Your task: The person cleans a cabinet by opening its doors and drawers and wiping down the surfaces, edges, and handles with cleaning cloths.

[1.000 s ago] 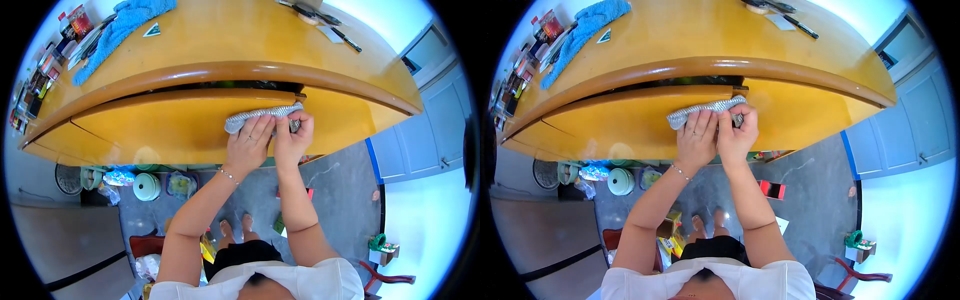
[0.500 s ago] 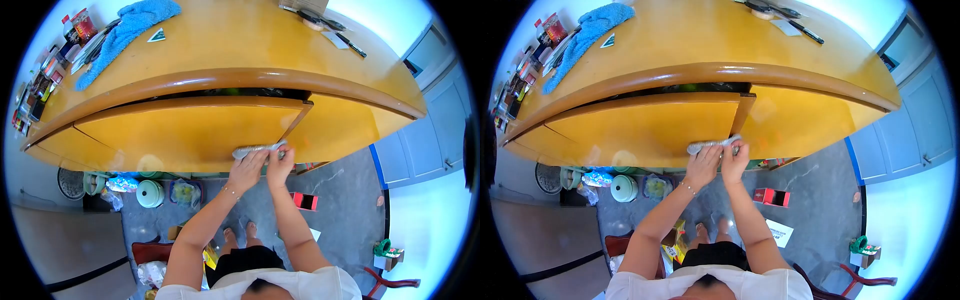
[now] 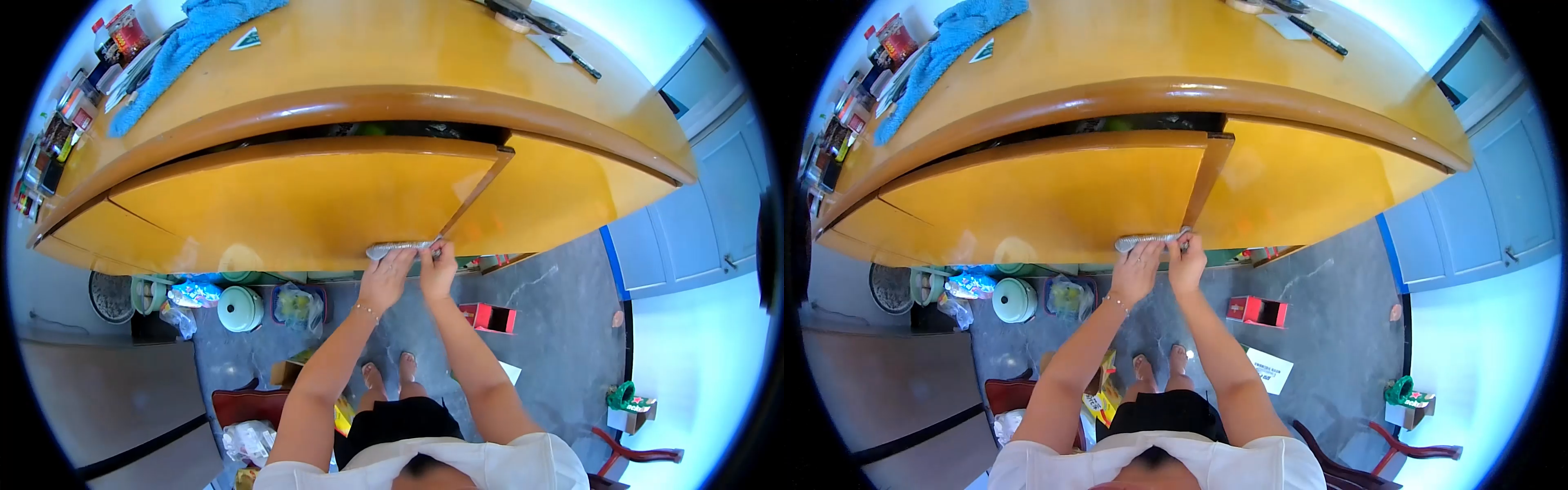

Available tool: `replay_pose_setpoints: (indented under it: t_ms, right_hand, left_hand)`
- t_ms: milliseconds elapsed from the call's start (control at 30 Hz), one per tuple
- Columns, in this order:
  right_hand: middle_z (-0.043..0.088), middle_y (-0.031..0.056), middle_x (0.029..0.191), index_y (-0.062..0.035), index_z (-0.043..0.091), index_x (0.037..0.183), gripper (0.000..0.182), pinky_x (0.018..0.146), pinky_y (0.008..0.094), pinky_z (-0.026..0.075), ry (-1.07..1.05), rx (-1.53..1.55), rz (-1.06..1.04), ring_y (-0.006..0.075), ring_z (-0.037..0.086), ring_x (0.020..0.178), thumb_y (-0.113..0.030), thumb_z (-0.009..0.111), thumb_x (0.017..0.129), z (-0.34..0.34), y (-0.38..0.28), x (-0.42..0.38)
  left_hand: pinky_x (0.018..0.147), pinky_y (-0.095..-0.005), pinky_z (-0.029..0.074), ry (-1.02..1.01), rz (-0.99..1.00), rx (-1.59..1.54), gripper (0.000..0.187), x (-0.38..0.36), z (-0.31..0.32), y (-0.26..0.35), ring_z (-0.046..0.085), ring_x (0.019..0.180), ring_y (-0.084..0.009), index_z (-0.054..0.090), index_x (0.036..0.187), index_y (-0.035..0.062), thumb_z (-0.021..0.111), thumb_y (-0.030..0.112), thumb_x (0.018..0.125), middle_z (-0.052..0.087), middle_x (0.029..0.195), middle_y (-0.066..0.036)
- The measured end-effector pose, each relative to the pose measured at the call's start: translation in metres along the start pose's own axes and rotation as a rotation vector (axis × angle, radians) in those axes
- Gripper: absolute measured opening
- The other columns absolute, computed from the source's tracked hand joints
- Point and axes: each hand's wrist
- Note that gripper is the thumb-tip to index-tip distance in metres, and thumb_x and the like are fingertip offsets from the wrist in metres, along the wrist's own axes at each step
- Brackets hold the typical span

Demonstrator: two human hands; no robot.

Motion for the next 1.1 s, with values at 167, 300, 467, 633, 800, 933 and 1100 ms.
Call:
replay_pose_setpoints:
  t_ms: [167,300,467,633,800,933,1100]
  right_hand:
    - [0.049,0.0060,0.070,-0.0017,0.046,0.077,0.018,0.060,0.0258,0.041,0.188,0.054,-0.253,0.0146,0.044,0.063,-0.006,0.063,0.074,-0.015,-0.129,0.045]
    - [0.053,0.0084,0.067,-0.0024,0.050,0.076,0.015,0.058,0.0277,0.043,0.319,0.086,-0.428,0.0181,0.049,0.059,-0.007,0.064,0.073,-0.017,-0.199,0.067]
    - [0.056,0.0113,0.069,-0.0050,0.053,0.072,0.013,0.056,0.0324,0.044,0.247,-0.196,-0.432,0.0257,0.055,0.062,-0.012,0.065,0.071,0.007,-0.134,0.035]
    - [0.056,0.0094,0.066,-0.0052,0.054,0.069,0.014,0.053,0.0305,0.043,0.001,-0.126,-0.179,0.0227,0.055,0.058,-0.011,0.067,0.069,0.026,-0.074,-0.002]
    - [0.057,0.0096,0.067,-0.0035,0.054,0.070,0.014,0.056,0.0267,0.045,0.232,0.087,-0.308,0.0176,0.055,0.058,-0.008,0.067,0.071,0.003,-0.193,0.046]
    - [0.054,0.0072,0.065,-0.0027,0.052,0.072,0.015,0.058,0.0257,0.043,0.223,0.147,-0.300,0.0128,0.051,0.060,-0.006,0.066,0.070,0.003,-0.190,0.050]
    - [0.056,0.0090,0.065,-0.0034,0.051,0.072,0.016,0.056,0.0268,0.044,0.126,0.017,-0.052,0.0145,0.054,0.058,-0.007,0.067,0.071,0.025,-0.113,0.009]
  left_hand:
    - [0.091,-0.0322,0.032,0.260,-0.026,0.018,0.036,0.077,-0.083,0.013,0.041,0.112,-0.0162,0.055,0.109,0.0095,0.054,0.016,0.074,0.049,0.117,0.001]
    - [0.091,-0.0303,0.031,0.458,-0.045,0.070,0.038,0.125,-0.146,0.020,0.040,0.114,-0.0179,0.055,0.110,0.0102,0.054,0.018,0.073,0.048,0.118,0.001]
    - [0.090,-0.0339,0.033,0.134,-0.179,0.014,0.039,0.064,-0.087,0.005,0.039,0.115,-0.0191,0.054,0.110,0.0097,0.052,0.021,0.073,0.047,0.119,-0.003]
    - [0.088,-0.0431,0.032,0.131,-0.133,0.053,0.041,0.007,-0.052,-0.018,0.039,0.111,-0.0297,0.051,0.111,0.0048,0.052,0.019,0.073,0.046,0.115,-0.009]
    - [0.091,-0.0389,0.032,0.288,-0.186,0.043,0.041,0.092,-0.129,0.012,0.037,0.116,-0.0253,0.052,0.111,0.0039,0.051,0.018,0.073,0.045,0.120,-0.007]
    - [0.093,-0.0404,0.030,0.341,-0.146,0.030,0.042,0.098,-0.120,0.009,0.036,0.116,-0.0276,0.052,0.111,0.0029,0.051,0.020,0.072,0.044,0.121,-0.008]
    - [0.093,-0.0390,0.031,0.231,-0.128,0.028,0.041,0.042,-0.067,-0.008,0.037,0.117,-0.0239,0.053,0.108,0.0034,0.053,0.020,0.071,0.045,0.119,-0.006]
Point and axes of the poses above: each hand's wrist, its own x-axis towards the middle knuckle, its own z-axis out of the palm, y = z × x
